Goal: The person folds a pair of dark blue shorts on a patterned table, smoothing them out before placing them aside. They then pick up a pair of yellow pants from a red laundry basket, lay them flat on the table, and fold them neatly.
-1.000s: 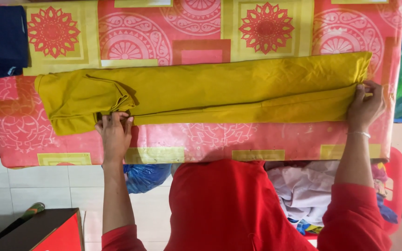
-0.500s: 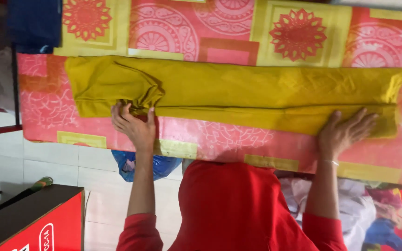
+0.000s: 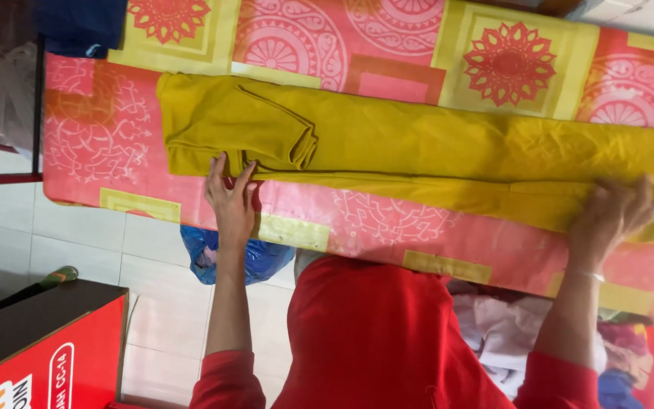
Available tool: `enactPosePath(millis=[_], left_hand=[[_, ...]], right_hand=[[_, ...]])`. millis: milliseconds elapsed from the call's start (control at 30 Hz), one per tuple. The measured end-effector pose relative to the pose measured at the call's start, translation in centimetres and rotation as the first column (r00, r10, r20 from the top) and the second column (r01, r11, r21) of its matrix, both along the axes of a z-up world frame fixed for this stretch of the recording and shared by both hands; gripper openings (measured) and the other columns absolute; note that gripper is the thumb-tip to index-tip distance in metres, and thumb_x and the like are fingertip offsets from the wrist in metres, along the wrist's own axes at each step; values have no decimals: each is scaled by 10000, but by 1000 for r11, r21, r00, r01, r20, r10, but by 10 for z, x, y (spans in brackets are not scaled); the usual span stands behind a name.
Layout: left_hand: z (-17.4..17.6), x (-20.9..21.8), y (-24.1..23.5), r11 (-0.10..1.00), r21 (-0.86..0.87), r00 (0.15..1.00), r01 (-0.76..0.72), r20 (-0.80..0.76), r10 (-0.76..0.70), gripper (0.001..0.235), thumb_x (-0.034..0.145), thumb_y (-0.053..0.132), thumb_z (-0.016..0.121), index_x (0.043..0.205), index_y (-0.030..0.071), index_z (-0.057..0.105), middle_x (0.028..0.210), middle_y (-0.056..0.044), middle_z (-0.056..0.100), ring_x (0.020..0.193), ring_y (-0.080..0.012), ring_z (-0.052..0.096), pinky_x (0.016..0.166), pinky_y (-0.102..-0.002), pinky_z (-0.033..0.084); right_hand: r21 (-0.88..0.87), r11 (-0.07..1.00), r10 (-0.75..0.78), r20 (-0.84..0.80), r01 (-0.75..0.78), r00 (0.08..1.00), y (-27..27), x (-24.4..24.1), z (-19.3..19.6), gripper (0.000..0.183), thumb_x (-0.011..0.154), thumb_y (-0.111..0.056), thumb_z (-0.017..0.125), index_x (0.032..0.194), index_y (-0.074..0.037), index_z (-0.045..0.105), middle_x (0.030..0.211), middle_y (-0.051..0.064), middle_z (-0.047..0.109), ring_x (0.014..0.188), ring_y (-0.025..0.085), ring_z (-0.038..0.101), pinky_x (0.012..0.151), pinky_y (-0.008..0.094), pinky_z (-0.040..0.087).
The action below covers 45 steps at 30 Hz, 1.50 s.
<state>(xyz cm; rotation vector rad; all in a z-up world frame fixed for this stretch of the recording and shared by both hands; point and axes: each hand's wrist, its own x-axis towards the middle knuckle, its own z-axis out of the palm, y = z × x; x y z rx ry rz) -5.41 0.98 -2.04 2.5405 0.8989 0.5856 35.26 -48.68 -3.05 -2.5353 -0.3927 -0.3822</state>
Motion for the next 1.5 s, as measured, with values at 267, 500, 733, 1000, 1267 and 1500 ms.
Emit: enactPosePath(millis=[267,500,733,1000,1267,1500], left_hand=[[21,20,-5,982,129,981,141,-155,-120,281,1025,300,644,1297,241,691,1480,-134,394,1410,-393,330,1101,-611,259],[14,22,12,961,162,974,224,-55,-218,97,955,66,740,1021,93,675,1194,-96,538,1280,-349,476,1111,-551,325],[14,16,13,937,207,960,280,-43,-277,107,939,62,769,996,92,684,1140,-69,574,1290,-309,507,1110,-507,344],[20,21,1,919,278,958,281,-131,-254,235,940,289,756,1121,140,743,1162,-21,622,1253,-260,492,1104,-475,274],[24,87,-65,864,6,839,504,-242,-488,396,952,294,647,1307,129,584,1182,-84,577,1078,-286,546,924,-457,372],[24,136,-105,822,-121,796,557,-204,-570,320,997,371,579,1094,68,541,1100,-125,565,1048,-311,538,917,-452,389]], right_hand=[[-360,866,311,-159,-348,937,-85,49,-4,364,1012,-264,764,1335,-118,681,1371,193,545,1371,526,325,1184,697,18],[-551,733,277,-293,-399,915,-158,94,5,582,1032,-651,624,1315,-160,753,1354,184,704,1475,463,477,1287,703,5],[-651,702,179,-233,-291,956,-196,120,-21,560,1171,-597,578,1420,-126,751,1346,246,687,1501,481,397,1238,717,-17],[-430,890,144,-51,-152,988,-63,50,49,699,803,-3,789,1448,85,534,1370,340,389,1219,551,293,987,731,188],[-234,782,577,-79,-578,813,29,-7,26,398,1090,-331,622,1382,-62,647,1229,163,607,1331,408,461,1159,615,224],[-550,640,617,-50,-537,786,-12,27,12,352,1026,-479,657,1081,-142,742,1012,32,619,1054,291,553,1051,414,389]])
